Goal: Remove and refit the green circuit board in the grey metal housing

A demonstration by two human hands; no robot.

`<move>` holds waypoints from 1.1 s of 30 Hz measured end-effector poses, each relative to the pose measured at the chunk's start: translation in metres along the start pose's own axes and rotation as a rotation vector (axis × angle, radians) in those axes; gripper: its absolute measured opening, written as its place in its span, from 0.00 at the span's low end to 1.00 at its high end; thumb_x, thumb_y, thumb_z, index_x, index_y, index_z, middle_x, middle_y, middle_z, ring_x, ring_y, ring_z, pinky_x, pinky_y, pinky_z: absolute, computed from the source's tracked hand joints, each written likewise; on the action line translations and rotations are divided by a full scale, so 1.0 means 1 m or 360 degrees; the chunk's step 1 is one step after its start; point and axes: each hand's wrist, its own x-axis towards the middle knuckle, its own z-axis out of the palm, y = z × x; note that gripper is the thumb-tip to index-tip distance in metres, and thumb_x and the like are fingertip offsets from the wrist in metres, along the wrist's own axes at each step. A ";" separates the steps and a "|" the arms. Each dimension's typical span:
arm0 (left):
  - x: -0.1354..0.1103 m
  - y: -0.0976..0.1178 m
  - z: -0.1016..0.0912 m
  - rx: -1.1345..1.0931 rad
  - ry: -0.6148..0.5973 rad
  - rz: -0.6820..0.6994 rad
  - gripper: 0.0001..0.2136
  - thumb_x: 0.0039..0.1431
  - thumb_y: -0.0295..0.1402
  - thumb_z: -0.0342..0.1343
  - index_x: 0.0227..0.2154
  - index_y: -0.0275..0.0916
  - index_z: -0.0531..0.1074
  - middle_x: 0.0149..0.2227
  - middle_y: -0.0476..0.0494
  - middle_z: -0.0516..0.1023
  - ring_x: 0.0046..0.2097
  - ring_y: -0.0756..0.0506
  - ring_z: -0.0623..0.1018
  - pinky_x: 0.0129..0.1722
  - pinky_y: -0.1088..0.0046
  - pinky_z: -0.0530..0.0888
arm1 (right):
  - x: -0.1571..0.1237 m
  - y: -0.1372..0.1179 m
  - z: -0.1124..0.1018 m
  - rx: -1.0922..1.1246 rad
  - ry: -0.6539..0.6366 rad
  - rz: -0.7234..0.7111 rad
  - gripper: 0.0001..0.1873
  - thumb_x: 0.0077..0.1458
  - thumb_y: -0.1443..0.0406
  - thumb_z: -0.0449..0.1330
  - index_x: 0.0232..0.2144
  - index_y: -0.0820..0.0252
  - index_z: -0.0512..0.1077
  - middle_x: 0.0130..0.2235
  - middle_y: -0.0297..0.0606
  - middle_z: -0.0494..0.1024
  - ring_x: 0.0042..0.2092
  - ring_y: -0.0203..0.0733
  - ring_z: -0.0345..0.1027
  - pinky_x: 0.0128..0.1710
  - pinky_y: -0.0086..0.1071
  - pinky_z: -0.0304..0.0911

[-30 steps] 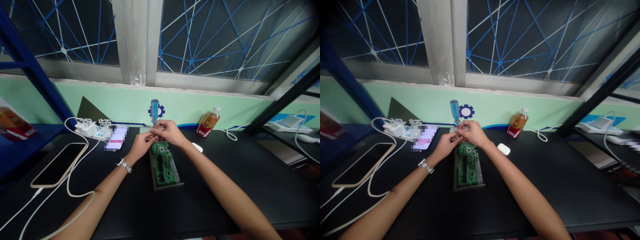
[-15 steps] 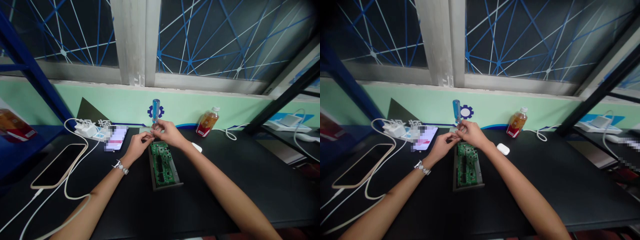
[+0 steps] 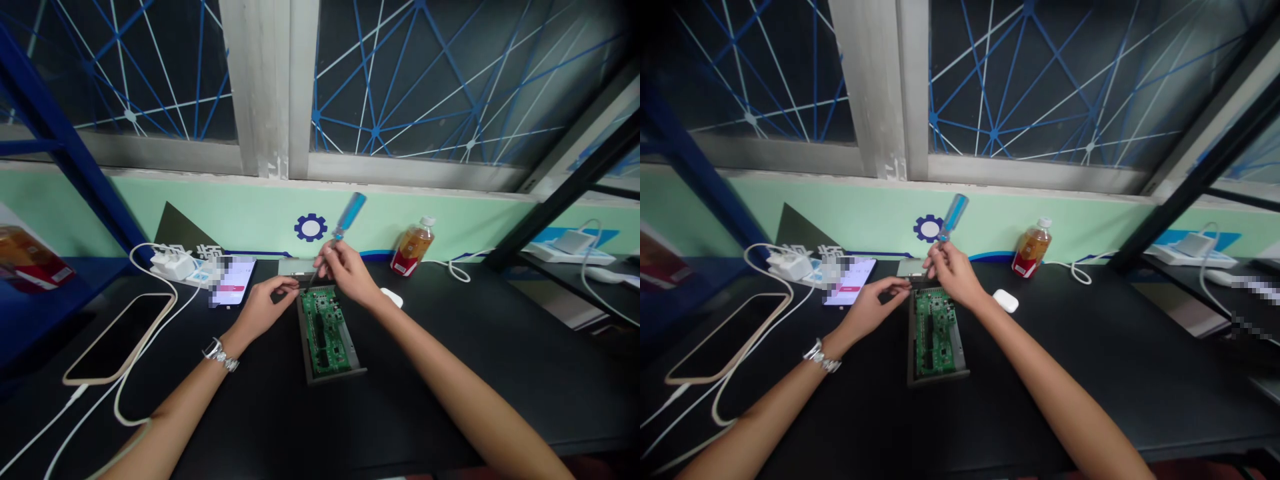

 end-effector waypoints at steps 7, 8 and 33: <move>-0.021 0.003 -0.007 0.0044 -0.0116 0.0011 0.09 0.61 0.38 0.59 0.41 0.41 0.78 0.39 0.43 0.82 0.39 0.45 0.80 0.41 0.68 0.76 | -0.054 0.032 -0.004 0.0775 0.0434 0.0291 0.23 0.55 0.56 0.66 0.37 0.51 0.53 0.31 0.29 0.79 0.29 0.39 0.76 0.26 0.29 0.67; -0.022 0.005 -0.005 0.0040 -0.0124 0.0029 0.08 0.62 0.37 0.58 0.40 0.41 0.78 0.39 0.43 0.81 0.39 0.45 0.79 0.41 0.69 0.76 | -0.059 0.034 -0.003 0.0858 0.0471 0.0355 0.24 0.53 0.57 0.67 0.37 0.51 0.53 0.31 0.30 0.79 0.29 0.39 0.76 0.28 0.30 0.69; -0.027 0.023 0.011 0.0044 0.0009 0.0138 0.05 0.64 0.33 0.57 0.36 0.40 0.76 0.35 0.46 0.79 0.35 0.48 0.77 0.38 0.72 0.74 | -0.071 0.019 0.020 0.1240 0.0604 0.0570 0.25 0.49 0.64 0.69 0.36 0.51 0.53 0.31 0.30 0.80 0.31 0.42 0.78 0.34 0.35 0.73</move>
